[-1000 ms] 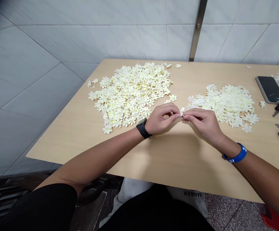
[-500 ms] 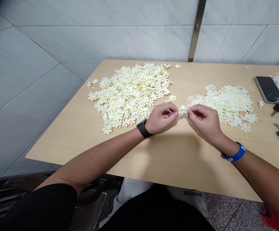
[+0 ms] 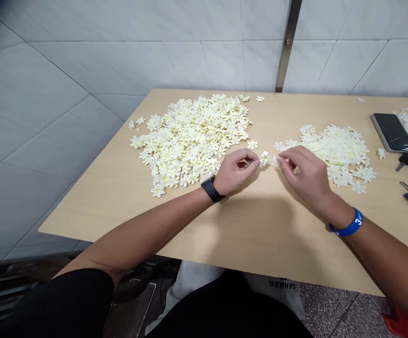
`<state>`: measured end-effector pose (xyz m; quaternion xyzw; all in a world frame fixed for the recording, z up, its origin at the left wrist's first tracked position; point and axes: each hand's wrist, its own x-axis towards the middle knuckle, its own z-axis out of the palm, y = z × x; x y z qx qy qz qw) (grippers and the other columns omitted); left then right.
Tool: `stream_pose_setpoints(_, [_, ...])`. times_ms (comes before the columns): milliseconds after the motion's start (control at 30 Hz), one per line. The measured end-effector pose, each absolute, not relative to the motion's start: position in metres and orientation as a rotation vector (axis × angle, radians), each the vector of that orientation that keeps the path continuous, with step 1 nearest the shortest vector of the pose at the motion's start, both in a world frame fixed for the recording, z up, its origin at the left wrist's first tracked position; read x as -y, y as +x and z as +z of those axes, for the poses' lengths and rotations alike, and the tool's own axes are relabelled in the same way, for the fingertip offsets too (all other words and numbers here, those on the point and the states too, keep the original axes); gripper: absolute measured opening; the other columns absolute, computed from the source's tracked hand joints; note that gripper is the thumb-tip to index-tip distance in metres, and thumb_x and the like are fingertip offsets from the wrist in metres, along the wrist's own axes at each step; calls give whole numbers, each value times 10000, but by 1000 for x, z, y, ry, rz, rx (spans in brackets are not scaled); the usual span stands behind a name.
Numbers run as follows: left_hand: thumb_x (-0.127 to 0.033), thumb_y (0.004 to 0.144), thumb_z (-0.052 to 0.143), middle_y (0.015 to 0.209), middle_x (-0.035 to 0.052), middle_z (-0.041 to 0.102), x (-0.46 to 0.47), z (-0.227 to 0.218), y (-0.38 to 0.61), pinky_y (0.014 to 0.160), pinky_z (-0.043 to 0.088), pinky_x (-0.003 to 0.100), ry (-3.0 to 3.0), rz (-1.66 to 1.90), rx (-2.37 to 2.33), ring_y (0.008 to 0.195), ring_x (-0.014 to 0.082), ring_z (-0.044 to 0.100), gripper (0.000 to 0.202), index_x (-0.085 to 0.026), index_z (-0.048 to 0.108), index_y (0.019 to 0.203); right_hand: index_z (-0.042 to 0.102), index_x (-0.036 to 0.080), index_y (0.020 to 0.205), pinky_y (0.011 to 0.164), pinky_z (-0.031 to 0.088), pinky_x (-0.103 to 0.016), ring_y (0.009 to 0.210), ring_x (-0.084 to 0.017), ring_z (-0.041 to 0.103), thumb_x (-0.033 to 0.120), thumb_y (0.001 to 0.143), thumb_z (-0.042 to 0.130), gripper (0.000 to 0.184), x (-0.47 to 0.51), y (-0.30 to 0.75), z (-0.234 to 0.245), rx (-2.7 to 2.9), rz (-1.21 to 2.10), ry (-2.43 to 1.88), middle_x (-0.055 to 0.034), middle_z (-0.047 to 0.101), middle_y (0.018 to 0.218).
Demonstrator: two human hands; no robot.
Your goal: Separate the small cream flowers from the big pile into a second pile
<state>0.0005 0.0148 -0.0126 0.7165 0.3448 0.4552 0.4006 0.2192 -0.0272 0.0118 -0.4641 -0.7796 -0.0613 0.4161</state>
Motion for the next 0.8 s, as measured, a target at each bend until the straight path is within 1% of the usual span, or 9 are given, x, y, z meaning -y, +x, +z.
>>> stream_pose_setpoints(67, [-271,919,644,832,49,709,-12,-11,1,625,471,220,1861,1139,-823,744,124,611,153,-155,686,829,757,243,970,705,568,-369,729,-215,710,247,970,690,67,34,207,9,1995,-45,-1085,-58,784,883])
stream_pose_setpoints(167, [-295,951,643,875,61,722,-9,-12,1,666,500,228,1930,1147,-710,794,131,639,172,-162,698,857,782,244,963,714,593,-362,767,-223,743,281,951,730,65,37,199,6,1973,65,-1076,-60,802,889])
stream_pose_setpoints(233, [-315,973,636,890,67,729,-9,-13,1,681,510,236,1959,1163,-652,809,134,647,194,-165,702,869,789,249,943,709,599,-360,773,-224,748,289,947,736,66,37,198,4,1939,116,-1096,-58,807,890])
stream_pose_setpoints(333, [-329,989,633,897,72,732,-9,-14,1,686,511,245,1975,1187,-627,813,138,647,209,-165,707,884,795,252,917,706,600,-358,769,-221,752,261,951,721,82,36,199,4,1897,206,-1120,-55,812,883])
stream_pose_setpoints(467, [-303,968,639,877,65,719,-10,-14,1,669,503,239,1966,1174,-644,784,132,633,182,-161,700,871,792,254,889,685,589,-348,729,-206,742,227,952,691,122,37,200,7,1865,308,-1157,-37,801,845])
stream_pose_setpoints(633, [-252,922,637,826,42,711,-13,-12,1,647,472,231,1876,1168,-835,732,119,601,144,-159,685,823,755,257,826,627,571,-344,681,-206,714,247,938,679,135,30,209,5,1772,284,-1255,-25,776,805])
stream_pose_setpoints(700, [-238,908,634,801,31,704,-15,-14,2,632,463,230,1822,1179,-890,704,114,587,137,-159,683,807,744,255,814,635,572,-359,677,-214,705,237,945,657,158,24,217,3,1767,192,-1301,-31,770,796])
stream_pose_setpoints(767, [-229,900,635,786,22,698,-16,-15,3,632,463,232,1784,1193,-918,691,112,580,132,-159,687,801,751,249,856,678,577,-387,699,-225,700,230,955,633,155,17,224,0,1802,21,-1344,-54,777,847])
stream_pose_setpoints(800, [-229,898,638,782,19,697,-17,-16,4,634,464,233,1773,1198,-927,691,112,582,130,-160,691,802,759,242,918,704,577,-403,717,-231,698,231,958,627,139,15,226,-1,1825,-69,-1364,-72,782,905])
